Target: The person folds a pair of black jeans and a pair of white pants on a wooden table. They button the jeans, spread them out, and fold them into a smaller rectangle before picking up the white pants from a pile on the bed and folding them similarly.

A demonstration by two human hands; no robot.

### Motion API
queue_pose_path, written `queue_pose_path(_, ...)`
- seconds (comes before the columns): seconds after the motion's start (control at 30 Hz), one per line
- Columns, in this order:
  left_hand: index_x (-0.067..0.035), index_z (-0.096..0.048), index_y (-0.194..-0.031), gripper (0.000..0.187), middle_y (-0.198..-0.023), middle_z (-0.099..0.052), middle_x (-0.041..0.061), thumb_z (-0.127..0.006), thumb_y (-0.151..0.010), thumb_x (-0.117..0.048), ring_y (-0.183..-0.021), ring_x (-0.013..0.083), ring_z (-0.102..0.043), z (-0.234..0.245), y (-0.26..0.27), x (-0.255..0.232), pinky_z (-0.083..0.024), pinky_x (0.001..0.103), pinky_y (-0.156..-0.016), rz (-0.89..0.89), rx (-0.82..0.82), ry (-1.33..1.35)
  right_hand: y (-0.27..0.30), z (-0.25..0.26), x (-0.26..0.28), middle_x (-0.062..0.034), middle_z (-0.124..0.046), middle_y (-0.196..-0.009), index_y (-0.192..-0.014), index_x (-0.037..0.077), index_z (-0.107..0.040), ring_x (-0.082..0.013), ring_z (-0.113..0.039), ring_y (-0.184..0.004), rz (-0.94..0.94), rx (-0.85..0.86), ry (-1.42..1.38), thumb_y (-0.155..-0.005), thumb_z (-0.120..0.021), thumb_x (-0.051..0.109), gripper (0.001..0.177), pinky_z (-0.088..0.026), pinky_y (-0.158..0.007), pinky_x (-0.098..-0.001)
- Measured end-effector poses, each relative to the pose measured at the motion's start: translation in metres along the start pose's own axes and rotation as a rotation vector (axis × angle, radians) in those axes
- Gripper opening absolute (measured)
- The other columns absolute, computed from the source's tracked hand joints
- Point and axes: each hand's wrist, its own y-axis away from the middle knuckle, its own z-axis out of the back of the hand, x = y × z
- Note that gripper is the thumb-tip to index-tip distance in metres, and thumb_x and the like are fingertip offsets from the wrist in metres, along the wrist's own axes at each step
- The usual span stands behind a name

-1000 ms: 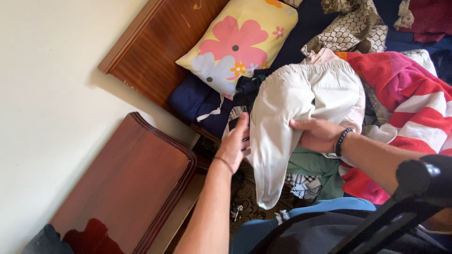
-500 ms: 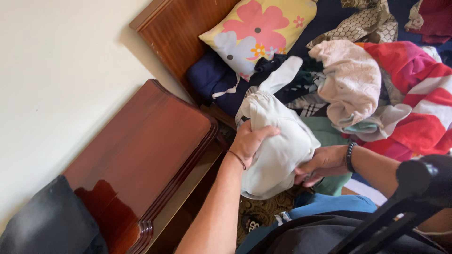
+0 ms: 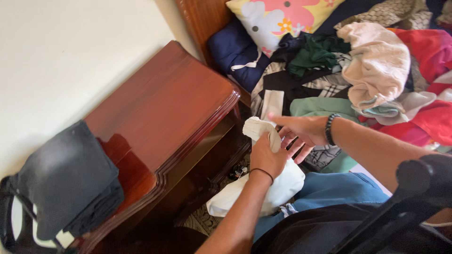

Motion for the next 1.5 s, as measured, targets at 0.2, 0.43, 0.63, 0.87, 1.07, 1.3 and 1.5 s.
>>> queue_pose_path(0.2,-0.010,-0.058,-0.128,0.050,-0.108,-0.072,0.022,-0.069,-0.082,-0.021,-0.103,0.0420,-0.069,-0.003,0.019,-0.023,-0.054,0.048,-0.089,0.212,-0.043,-0.090,-0.006,-0.042,0.037,-0.0120,-0.058,-0.139,-0.138,0.012,-0.058,-0.0365,-0.073,-0.106,0.048,-0.042,0.533,-0.081,-0.054,0.076,0.086,-0.065,-0.086,-0.0533)
queue_pose_path(0.43,0.001,-0.059,-0.116,0.045,-0.106,-0.072,0.026,-0.061,-0.095,-0.039,-0.098,0.0389,-0.070,-0.012,0.027,-0.005,-0.054,0.045,-0.089,0.248,-0.248,0.280,-0.061,-0.038,0.036,-0.0173,-0.080,-0.100,-0.109,0.002,-0.078,-0.0278,-0.075,-0.091,0.428,-0.125,0.921,-0.093,-0.041,0.060,0.070,-0.059,-0.081,-0.0417)
queue_pose_path(0.63,0.001,-0.055,-0.106,0.050,-0.097,-0.062,0.016,-0.045,-0.099,-0.047,-0.083,0.0330,-0.066,-0.020,0.011,0.033,-0.056,0.049,-0.081,0.493,-0.490,0.804,-0.046,-0.035,0.045,-0.0196,-0.078,-0.086,-0.111,0.001,-0.073,-0.0256,-0.074,-0.075,0.491,0.168,0.509,-0.103,-0.043,0.050,0.058,-0.058,-0.082,-0.0352)
queue_pose_path(0.87,0.002,-0.048,-0.118,0.064,-0.117,-0.059,0.025,-0.081,-0.081,-0.039,-0.105,0.0333,-0.060,0.030,0.016,0.108,-0.053,0.044,-0.093,0.407,-0.957,0.113,-0.043,-0.019,0.055,-0.0147,-0.073,-0.104,-0.115,-0.004,-0.071,-0.0211,-0.068,-0.088,0.650,0.495,-0.054,-0.108,-0.052,0.040,0.049,-0.053,-0.083,-0.0392)
queue_pose_path(1.07,-0.011,-0.005,-0.150,0.127,-0.150,-0.023,0.018,-0.089,-0.054,-0.010,-0.121,0.0281,-0.052,0.067,0.030,0.115,-0.058,0.050,-0.094,0.602,-0.758,0.459,0.000,-0.017,0.098,-0.0088,-0.071,-0.127,-0.129,0.010,-0.065,-0.0240,-0.067,-0.115,0.454,0.692,-0.351,-0.097,-0.055,0.039,0.045,-0.050,-0.102,-0.0425)
queue_pose_path(1.3,-0.018,-0.049,-0.137,0.075,-0.126,-0.062,0.007,-0.087,-0.074,-0.036,-0.126,0.0345,-0.052,0.083,0.042,0.016,-0.041,0.049,-0.108,0.877,-1.001,-0.179,0.016,-0.014,0.128,-0.0101,-0.068,-0.132,-0.138,0.008,-0.059,-0.0258,-0.067,-0.118,0.559,0.818,-0.373,-0.101,-0.057,0.043,0.052,-0.049,-0.106,-0.0473)
queue_pose_path(1.5,-0.013,-0.065,-0.120,0.042,-0.113,-0.074,0.009,-0.081,-0.081,-0.017,-0.102,0.0234,-0.072,0.142,0.043,0.048,-0.056,0.037,-0.093,0.531,-1.494,-0.016,0.009,-0.005,0.147,-0.0071,-0.068,-0.133,-0.141,0.012,-0.057,-0.0240,-0.067,-0.120,0.715,0.744,-0.374,-0.098,-0.054,0.047,0.055,-0.047,-0.107,-0.0467)
